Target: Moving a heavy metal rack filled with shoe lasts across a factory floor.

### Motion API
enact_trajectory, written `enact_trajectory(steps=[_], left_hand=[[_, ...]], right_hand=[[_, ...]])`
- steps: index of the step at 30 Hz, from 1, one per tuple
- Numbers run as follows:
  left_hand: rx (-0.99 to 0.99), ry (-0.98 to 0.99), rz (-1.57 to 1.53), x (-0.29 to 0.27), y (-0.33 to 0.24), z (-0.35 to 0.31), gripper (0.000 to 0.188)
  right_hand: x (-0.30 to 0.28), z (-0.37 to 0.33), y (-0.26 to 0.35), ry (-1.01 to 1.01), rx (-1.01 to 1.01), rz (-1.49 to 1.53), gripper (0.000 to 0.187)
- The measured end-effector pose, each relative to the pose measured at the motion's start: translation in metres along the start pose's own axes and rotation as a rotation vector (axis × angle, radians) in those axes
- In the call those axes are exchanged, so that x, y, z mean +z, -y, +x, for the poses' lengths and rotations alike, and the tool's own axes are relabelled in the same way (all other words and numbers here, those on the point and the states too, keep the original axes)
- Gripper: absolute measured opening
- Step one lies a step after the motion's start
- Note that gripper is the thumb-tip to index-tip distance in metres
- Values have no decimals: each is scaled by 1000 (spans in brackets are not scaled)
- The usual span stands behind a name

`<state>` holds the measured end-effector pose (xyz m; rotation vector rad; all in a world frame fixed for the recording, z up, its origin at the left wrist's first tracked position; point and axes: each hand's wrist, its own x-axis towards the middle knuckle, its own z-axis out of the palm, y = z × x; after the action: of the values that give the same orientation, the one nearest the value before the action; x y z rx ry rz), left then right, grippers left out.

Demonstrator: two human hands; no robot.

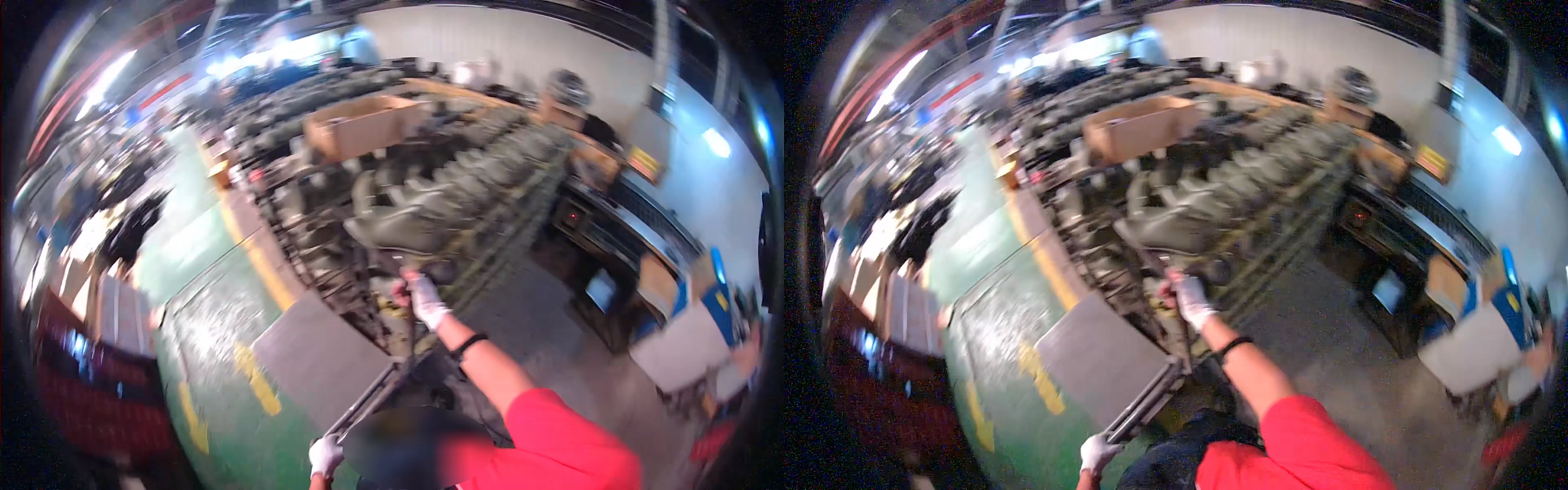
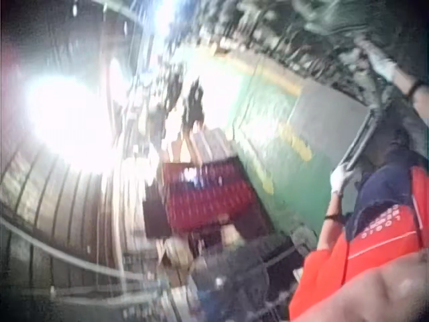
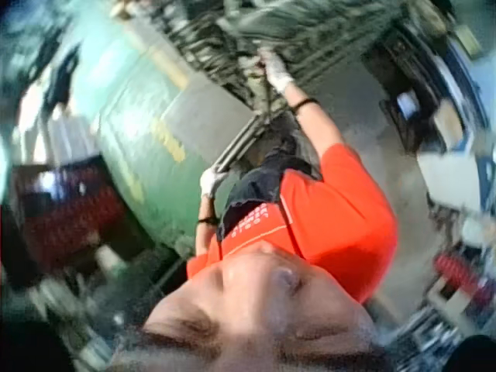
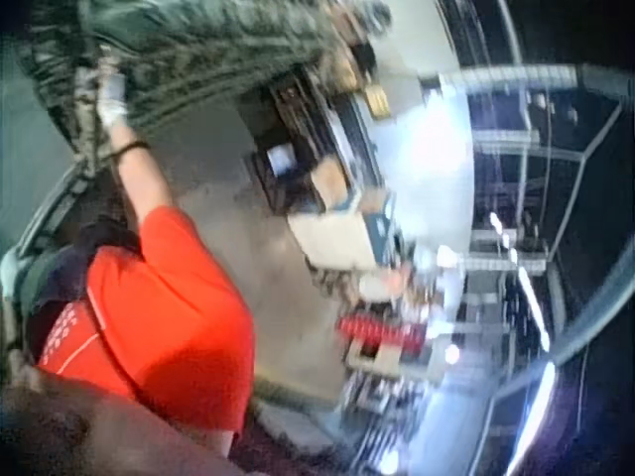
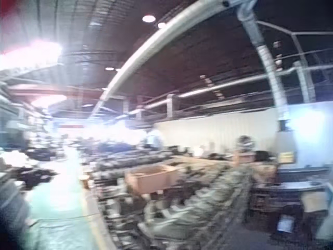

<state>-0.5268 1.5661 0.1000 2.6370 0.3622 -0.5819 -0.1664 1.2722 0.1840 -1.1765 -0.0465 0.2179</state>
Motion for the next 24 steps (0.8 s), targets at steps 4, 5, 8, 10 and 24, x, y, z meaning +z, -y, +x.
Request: enact_trajectory(steps=[4, 5, 8, 10, 24], left_hand=[[-8, 6, 17, 6, -2, 1, 49], [40, 3, -71, 2, -7, -4, 47], [119, -38, -155, 5, -9, -4, 44], [138, -91, -157, 7, -2, -5, 42], [140, 92, -156, -6, -3, 3, 36]], right_hand=[[-3, -3, 9, 12, -11, -36, 70], [-7, -7, 12, -3, -17, -42, 71], [-14, -15, 19, -16, -53, -20, 71], [-8, -15, 19, -3, -53, -25, 70], [-30, 4, 2, 55, 74, 83, 68]])
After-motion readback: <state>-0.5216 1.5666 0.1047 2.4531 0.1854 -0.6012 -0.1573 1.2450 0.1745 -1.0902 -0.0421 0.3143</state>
